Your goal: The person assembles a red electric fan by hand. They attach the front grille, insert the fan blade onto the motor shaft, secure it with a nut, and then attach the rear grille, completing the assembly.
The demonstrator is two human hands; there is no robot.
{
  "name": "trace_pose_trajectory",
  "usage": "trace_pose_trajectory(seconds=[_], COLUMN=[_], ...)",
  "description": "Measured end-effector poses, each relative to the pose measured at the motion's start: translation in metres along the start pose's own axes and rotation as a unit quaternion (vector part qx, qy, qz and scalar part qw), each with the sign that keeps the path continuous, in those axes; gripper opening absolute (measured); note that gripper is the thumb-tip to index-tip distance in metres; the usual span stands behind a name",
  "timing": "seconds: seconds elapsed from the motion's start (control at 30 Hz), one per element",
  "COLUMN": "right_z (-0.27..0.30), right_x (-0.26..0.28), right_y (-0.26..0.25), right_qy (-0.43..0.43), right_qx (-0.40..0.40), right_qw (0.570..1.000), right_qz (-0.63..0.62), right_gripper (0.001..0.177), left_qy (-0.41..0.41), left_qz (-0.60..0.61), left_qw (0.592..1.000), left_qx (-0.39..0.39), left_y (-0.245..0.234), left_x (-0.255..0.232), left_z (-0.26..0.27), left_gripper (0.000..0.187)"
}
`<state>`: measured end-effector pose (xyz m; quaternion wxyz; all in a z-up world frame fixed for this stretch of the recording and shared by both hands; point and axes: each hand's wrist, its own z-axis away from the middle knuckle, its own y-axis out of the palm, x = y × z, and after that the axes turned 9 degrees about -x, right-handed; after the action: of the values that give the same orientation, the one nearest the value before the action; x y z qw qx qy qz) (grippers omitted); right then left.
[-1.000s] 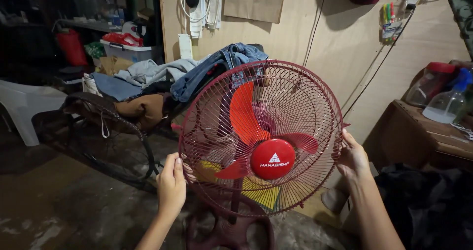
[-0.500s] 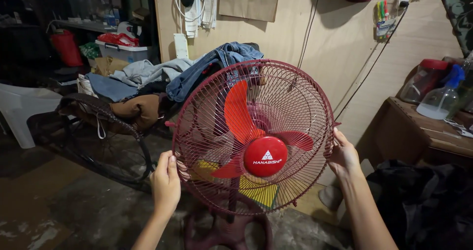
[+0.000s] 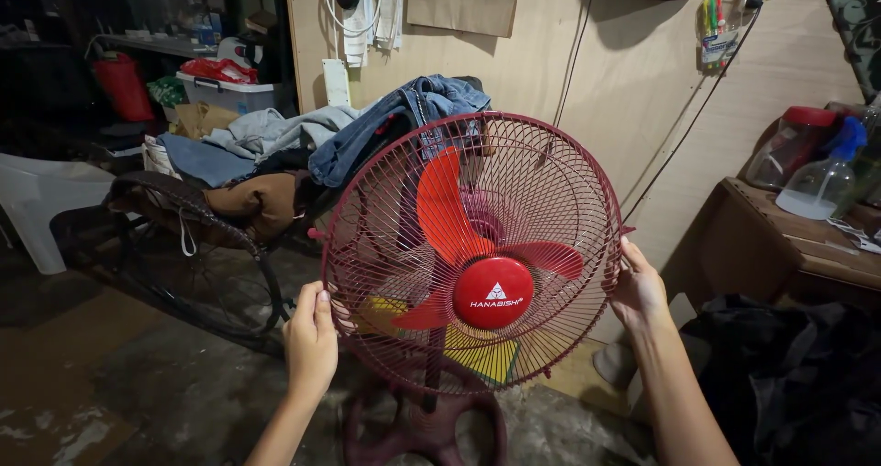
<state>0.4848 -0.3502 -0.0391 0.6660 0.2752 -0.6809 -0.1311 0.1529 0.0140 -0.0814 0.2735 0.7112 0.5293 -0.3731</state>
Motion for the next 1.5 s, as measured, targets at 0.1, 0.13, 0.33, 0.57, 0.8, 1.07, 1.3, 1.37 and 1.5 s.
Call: trace_pose_trajectory(seconds=[0.1,0.13,0.33,0.57,0.8,1.07,1.3,1.37,1.5], right_z=[0.002,0.003,-0.002,-0.032,-0.021,-0.018,-0.034,-0.036,-0.034], right_x=[-0.003,-0.005,-0.015,-0.031,-0.034,-0.048,-0.063,-0.065,-0.060], right_y=[0.004,0.007,0.016,-0.009,0.009,0.037,0.052,0.056,0.059], right_qy=[-0.014,-0.016,-0.025,-0.159,-0.262,-0.350,-0.397,-0.377,-0.406], right_qx=[0.014,0.011,-0.011,-0.037,-0.120,-0.071,-0.159,-0.174,-0.141], right_qw=[1.000,0.999,0.999,0.985,0.936,0.924,0.900,0.907,0.902], right_qz=[-0.018,-0.025,-0.035,0.052,0.203,0.140,0.090,0.075,0.040], right_gripper=[0.018,0.018,0.020,0.026,0.030,0.036,0.032,0.031,0.029], left_qy=[-0.010,-0.005,0.010,0.041,-0.153,-0.070,-0.059,-0.057,-0.057], left_qz=[0.002,0.005,0.023,-0.010,0.110,0.129,0.096,0.099,0.104], left_qw=[1.000,1.000,1.000,0.998,0.981,0.987,0.989,0.989,0.989], left_qx=[0.007,0.007,0.004,-0.036,-0.044,-0.068,-0.093,-0.091,-0.089], left_y=[0.003,0.004,0.010,0.018,0.039,0.073,0.089,0.090,0.093], left_x=[0.004,0.006,0.027,0.047,0.036,0.015,0.013,0.012,0.010], left_z=[-0.001,-0.001,-0.010,-0.009,-0.001,0.023,0.022,0.021,0.022], left_gripper=[0.025,0.025,0.020,0.020,0.056,0.090,0.114,0.121,0.133])
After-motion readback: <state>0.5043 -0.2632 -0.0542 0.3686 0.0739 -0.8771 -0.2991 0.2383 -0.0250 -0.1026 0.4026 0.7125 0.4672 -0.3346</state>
